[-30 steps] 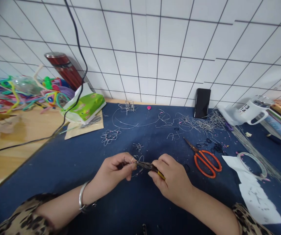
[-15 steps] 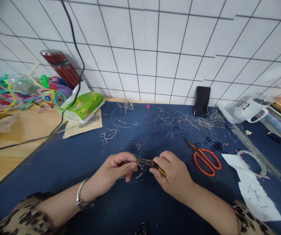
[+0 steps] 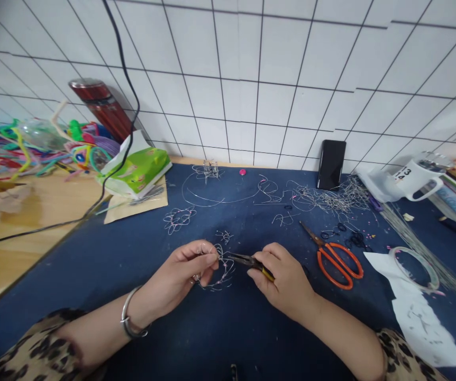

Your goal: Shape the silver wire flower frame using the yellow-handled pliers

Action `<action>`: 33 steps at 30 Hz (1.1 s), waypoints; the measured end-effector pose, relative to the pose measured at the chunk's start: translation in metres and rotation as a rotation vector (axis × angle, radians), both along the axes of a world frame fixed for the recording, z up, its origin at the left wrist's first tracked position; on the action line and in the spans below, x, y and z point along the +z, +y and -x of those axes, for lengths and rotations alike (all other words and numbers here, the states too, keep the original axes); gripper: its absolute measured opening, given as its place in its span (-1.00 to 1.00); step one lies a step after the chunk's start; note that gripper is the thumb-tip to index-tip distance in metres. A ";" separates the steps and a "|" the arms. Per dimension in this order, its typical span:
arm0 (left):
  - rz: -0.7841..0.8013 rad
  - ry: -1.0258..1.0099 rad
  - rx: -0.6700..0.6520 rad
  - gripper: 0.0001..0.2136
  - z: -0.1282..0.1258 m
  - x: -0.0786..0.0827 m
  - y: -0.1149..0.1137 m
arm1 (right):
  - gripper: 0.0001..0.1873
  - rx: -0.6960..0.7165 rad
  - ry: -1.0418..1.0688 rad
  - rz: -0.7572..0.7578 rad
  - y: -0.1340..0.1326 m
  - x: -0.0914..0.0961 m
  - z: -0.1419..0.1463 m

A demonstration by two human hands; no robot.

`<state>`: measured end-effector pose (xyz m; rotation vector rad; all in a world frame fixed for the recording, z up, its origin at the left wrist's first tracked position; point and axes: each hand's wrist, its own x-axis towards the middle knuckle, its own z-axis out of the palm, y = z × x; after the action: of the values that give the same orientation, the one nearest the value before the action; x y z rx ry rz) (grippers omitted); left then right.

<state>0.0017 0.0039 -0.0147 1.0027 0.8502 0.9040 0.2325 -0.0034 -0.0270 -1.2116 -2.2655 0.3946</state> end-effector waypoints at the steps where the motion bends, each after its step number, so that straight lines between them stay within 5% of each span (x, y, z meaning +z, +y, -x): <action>1: 0.005 -0.012 -0.002 -0.89 0.000 0.000 0.000 | -0.76 -0.012 -0.020 0.001 0.000 -0.001 0.000; 9: 0.011 -0.079 -0.022 -0.92 0.000 0.001 -0.002 | -0.80 -0.044 -0.267 0.000 0.006 -0.003 0.000; 20: 0.000 0.011 -0.006 -0.92 -0.002 0.001 -0.003 | -0.76 0.023 0.007 -0.020 -0.005 0.007 0.000; 33: -0.010 -0.014 -0.011 -0.94 -0.001 -0.001 -0.003 | -0.70 -0.083 -0.351 -0.028 0.009 0.007 -0.004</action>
<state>0.0022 0.0010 -0.0154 1.0074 0.8280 0.9059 0.2363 0.0057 -0.0203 -1.4482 -2.4889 0.1239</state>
